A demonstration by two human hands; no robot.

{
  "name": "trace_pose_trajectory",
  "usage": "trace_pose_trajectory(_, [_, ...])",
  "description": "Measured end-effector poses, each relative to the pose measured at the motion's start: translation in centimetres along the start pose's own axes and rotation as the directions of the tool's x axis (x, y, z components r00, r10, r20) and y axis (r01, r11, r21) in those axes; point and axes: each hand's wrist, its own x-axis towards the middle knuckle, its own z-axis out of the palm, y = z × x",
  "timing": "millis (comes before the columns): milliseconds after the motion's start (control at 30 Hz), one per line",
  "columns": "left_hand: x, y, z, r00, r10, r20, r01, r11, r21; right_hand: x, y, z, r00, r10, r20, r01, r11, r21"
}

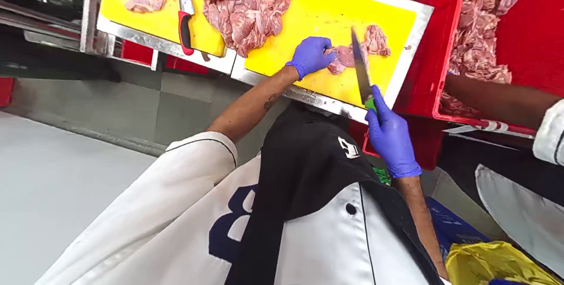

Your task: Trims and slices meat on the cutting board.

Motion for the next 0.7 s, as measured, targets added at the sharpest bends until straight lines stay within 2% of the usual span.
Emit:
trace_pose_trajectory(167, [0.4,0.7,-0.3,0.997,-0.001,0.072,0.002,1.0,-0.002,1.6,0.8,0.2,0.985,-0.001,0.175,0.058,0.945,-0.321])
trace_pose_trajectory(267, [0.8,0.9,-0.4,0.995,-0.017,0.103,0.017,1.0,0.002,6.5,0.1,1.2,0.981,-0.032,0.189,0.094,0.94,-0.329])
trace_pose_trajectory(333, [1.2,1.0,-0.4,0.992,-0.018,0.124,0.017,1.0,0.007,10.5,-1.1,3.1,0.987,-0.075,0.138,0.115,0.947,-0.3])
trace_pose_trajectory(433, [1.0,0.4,-0.2,0.995,0.038,0.097,-0.031,0.997,-0.072,12.8,-2.4,4.2,0.989,-0.126,0.079,0.142,0.957,-0.252])
trace_pose_trajectory(500, [0.4,-0.4,-0.4,0.985,0.17,0.003,-0.165,0.96,-0.228,11.8,-1.5,3.9,0.986,-0.146,0.076,0.158,0.967,-0.201])
trace_pose_trajectory(567, [-0.9,-0.3,-1.3,0.941,0.295,-0.166,-0.336,0.878,-0.342,11.2,-0.2,3.2,0.987,-0.134,0.09,0.148,0.976,-0.158])
trace_pose_trajectory(700, [-3.6,1.3,-4.0,0.775,0.417,-0.474,-0.59,0.746,-0.308,10.5,1.8,3.3,0.989,-0.119,0.086,0.127,0.988,-0.092])
